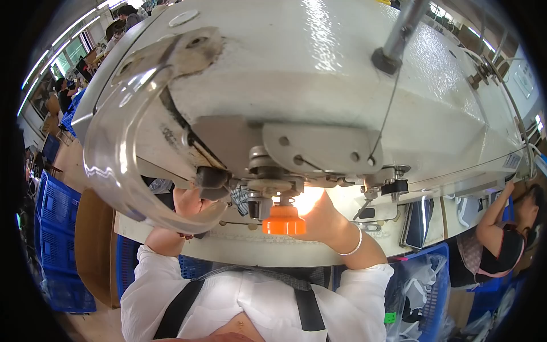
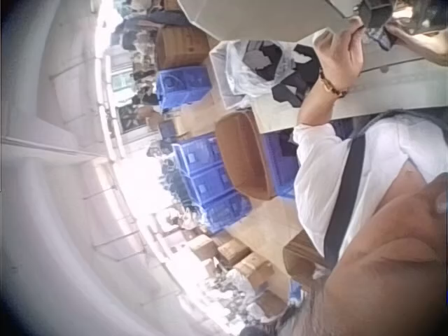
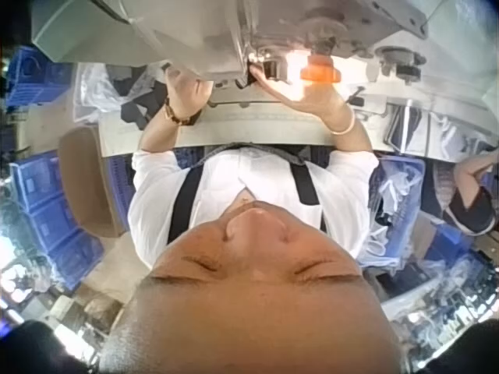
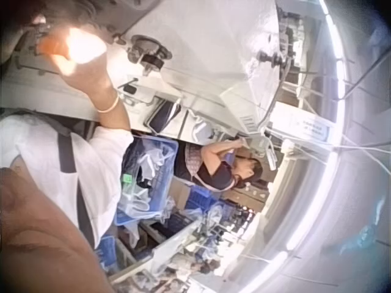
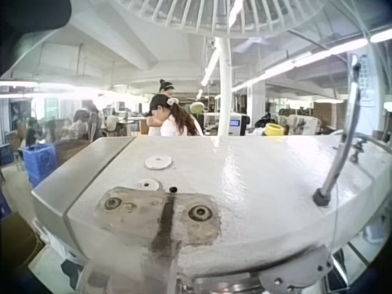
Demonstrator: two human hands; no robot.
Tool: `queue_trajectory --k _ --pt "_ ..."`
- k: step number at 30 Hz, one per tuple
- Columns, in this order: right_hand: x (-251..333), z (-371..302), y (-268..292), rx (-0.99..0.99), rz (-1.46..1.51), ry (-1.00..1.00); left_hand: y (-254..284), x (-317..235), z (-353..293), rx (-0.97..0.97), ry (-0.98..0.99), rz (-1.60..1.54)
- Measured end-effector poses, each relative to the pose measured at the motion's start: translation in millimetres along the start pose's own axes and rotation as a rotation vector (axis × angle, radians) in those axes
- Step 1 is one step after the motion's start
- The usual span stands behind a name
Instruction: The worker is using an industrial sewing machine to stitch together components of a shoe upper.
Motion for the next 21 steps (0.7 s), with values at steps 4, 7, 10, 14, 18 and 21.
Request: queue_trajectory --k 4,7,10,14,18,21 --pt "6.8 5.8 -3.9 -0.01 0.185 -0.156 3.0 -8.9 4.2 0.052 -0.184 0.011" --pt "8.9 9.3 -1.9 -0.001 0.071 -0.058 2.5 -14.2 6.7 0.037 -0.294 0.014" --pt "6.4 9.4 -0.6 0.019 0.015 -0.002 0.9 -14.5 7.5 0.052 -0.32 0.035" --pt "-4.1 -4.9 -5.7 0.123 0.17 -0.28 -4.2 -10.5 -1.4 0.085 -0.342 0.124" --pt "-24.7 -16.0 -17.0 0.156 1.349 -0.644 -9.5 0.4 -16.5 0.084 -0.262 0.099" --pt "-44.9 -14.4 -27.0 0.192 1.076 -0.395 -17.0 7.6 -21.7 0.107 -0.236 0.124"
Point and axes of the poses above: each hand's wrist, its own z-axis towards the middle knuckle, its own y-axis out of the back of the hand, x = y × z, the point moved 3 cm from there along z, towards the middle knuckle, and after that the axes turned 9 degrees about -x, right-handed, at the moved point
